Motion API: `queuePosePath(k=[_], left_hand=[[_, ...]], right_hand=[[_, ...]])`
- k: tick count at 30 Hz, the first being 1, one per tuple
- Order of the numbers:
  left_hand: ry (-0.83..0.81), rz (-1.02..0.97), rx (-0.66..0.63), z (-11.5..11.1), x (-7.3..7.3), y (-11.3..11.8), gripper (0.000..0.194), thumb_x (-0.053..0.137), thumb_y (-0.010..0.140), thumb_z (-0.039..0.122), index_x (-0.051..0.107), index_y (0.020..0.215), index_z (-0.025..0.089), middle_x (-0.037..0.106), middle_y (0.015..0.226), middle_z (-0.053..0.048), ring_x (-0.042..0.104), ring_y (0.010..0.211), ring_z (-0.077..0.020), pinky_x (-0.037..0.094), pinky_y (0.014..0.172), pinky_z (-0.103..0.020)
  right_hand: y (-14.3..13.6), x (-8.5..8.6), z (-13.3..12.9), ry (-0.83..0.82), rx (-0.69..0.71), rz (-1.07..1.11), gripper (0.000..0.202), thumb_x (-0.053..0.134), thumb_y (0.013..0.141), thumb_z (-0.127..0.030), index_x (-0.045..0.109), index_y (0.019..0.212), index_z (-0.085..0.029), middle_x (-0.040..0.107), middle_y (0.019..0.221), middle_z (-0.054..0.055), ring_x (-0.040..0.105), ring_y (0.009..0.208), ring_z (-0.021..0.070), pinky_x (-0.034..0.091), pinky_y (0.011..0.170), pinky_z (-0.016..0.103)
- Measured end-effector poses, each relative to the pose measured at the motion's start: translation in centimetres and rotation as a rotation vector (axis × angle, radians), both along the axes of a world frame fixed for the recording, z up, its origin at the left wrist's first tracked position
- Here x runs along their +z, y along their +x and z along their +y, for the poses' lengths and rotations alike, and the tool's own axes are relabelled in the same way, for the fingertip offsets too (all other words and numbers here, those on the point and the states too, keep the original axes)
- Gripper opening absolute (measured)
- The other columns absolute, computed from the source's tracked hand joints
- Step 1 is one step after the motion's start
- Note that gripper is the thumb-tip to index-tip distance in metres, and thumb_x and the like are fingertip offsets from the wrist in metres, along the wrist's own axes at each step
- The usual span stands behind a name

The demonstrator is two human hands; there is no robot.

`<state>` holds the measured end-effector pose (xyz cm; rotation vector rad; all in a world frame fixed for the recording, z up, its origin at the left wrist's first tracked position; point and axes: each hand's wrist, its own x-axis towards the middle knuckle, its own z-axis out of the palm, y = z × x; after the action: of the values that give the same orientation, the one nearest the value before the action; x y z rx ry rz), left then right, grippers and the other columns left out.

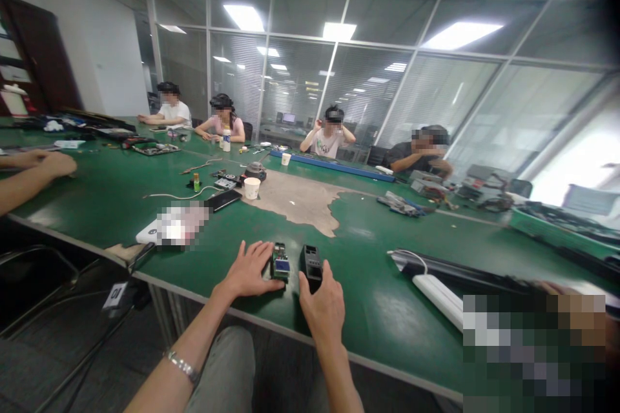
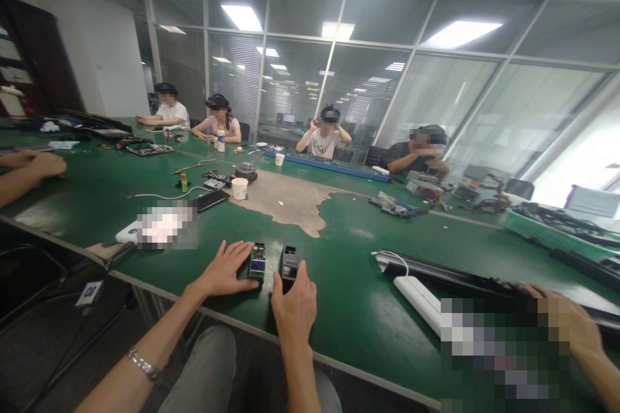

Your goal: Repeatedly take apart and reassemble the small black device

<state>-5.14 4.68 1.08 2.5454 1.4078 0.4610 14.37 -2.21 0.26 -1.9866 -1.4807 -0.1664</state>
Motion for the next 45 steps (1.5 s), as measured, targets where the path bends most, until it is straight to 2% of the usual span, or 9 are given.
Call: queuePosePath(k=[5,12,15,19,25,30,35,41,45], left_hand=[[0.004,-0.009,-0.005,0.0,-0.1,-0.1,0.102,0.045,0.072,0.083,0.020,0.150,0.023,0.027,0.155,-0.009,0.020,0.143,-0.0336,0.003,0.116,-0.058],[0.022,-0.036,-0.002,0.0,-0.2,-0.2,0.101,0.047,0.072,0.082,0.020,0.150,0.023,0.028,0.155,-0.009,0.020,0.143,-0.0325,0.004,0.116,-0.056],[0.035,-0.044,-0.001,-0.1,-0.3,-0.3,0.097,0.049,0.073,0.080,0.023,0.149,0.025,0.030,0.154,-0.009,0.022,0.142,-0.0322,0.005,0.116,-0.056],[0.042,-0.027,-0.003,0.0,-0.4,-0.5,0.093,0.053,0.075,0.071,0.023,0.148,0.023,0.032,0.153,-0.011,0.024,0.141,-0.0320,0.004,0.116,-0.056],[0.053,-0.009,0.020,0.2,-0.8,-0.4,0.097,0.055,0.075,0.055,0.012,0.151,0.013,0.027,0.154,-0.015,0.023,0.141,-0.0306,0.006,0.117,-0.055],[0.071,-0.007,0.009,0.4,-1.4,-0.5,0.107,0.057,0.070,0.055,0.005,0.150,0.008,0.024,0.154,-0.018,0.023,0.141,-0.0297,0.006,0.117,-0.054],[0.071,0.007,0.029,0.5,-1.4,-0.3,0.098,0.051,0.073,0.045,0.003,0.151,0.010,0.025,0.154,-0.016,0.023,0.142,-0.0278,0.005,0.117,-0.054],[0.058,0.059,0.026,0.5,-1.1,-0.2,0.088,0.050,0.072,0.040,0.017,0.149,0.012,0.027,0.154,-0.014,0.020,0.143,-0.0291,0.004,0.117,-0.054],[0.066,0.077,0.009,0.5,-1.1,-0.2,0.085,0.053,0.072,0.042,0.024,0.148,0.015,0.027,0.154,-0.013,0.020,0.143,-0.0302,0.006,0.117,-0.056]], right_hand=[[0.0,0.6,0.0,-0.002,0.009,0.065,0.062,0.045,0.089,-0.048,0.048,0.135,-0.006,0.064,0.111,0.018,0.058,0.100,0.0298,0.042,0.085,0.036],[-2.0,3.9,0.2,0.128,0.142,0.268,0.061,0.048,0.087,-0.054,0.054,0.131,-0.011,0.065,0.115,0.016,0.060,0.102,0.0263,0.042,0.089,0.034],[-3.6,4.7,0.4,0.102,0.199,0.213,0.058,0.049,0.087,-0.050,0.054,0.130,-0.012,0.065,0.116,0.016,0.060,0.103,0.0260,0.042,0.089,0.033],[-5.3,4.9,0.7,0.013,0.162,0.115,0.060,0.049,0.088,-0.046,0.048,0.135,-0.009,0.065,0.113,0.017,0.061,0.101,0.0272,0.042,0.086,0.033],[-6.2,5.3,1.1,-0.112,0.135,0.012,0.053,0.049,0.088,-0.046,0.051,0.129,-0.013,0.068,0.097,0.014,0.063,0.092,0.0259,0.043,0.079,0.031],[-6.7,5.8,0.8,-0.190,0.114,-0.056,0.048,0.050,0.087,-0.044,0.052,0.125,-0.014,0.068,0.093,0.013,0.064,0.089,0.0258,0.043,0.074,0.031],[-6.7,5.4,0.2,-0.255,0.128,-0.116,0.039,0.052,0.084,-0.043,0.057,0.111,-0.015,0.067,0.089,0.013,0.064,0.090,0.0275,0.043,0.071,0.032],[-6.3,3.3,0.0,-0.232,0.080,-0.023,0.061,0.051,0.084,-0.054,0.048,0.129,-0.014,0.067,0.093,0.014,0.064,0.089,0.0276,0.042,0.071,0.033],[-6.3,2.7,0.0,-0.160,0.079,0.039,0.047,0.051,0.085,-0.051,0.057,0.117,-0.018,0.067,0.091,0.011,0.063,0.087,0.0261,0.041,0.072,0.031]])
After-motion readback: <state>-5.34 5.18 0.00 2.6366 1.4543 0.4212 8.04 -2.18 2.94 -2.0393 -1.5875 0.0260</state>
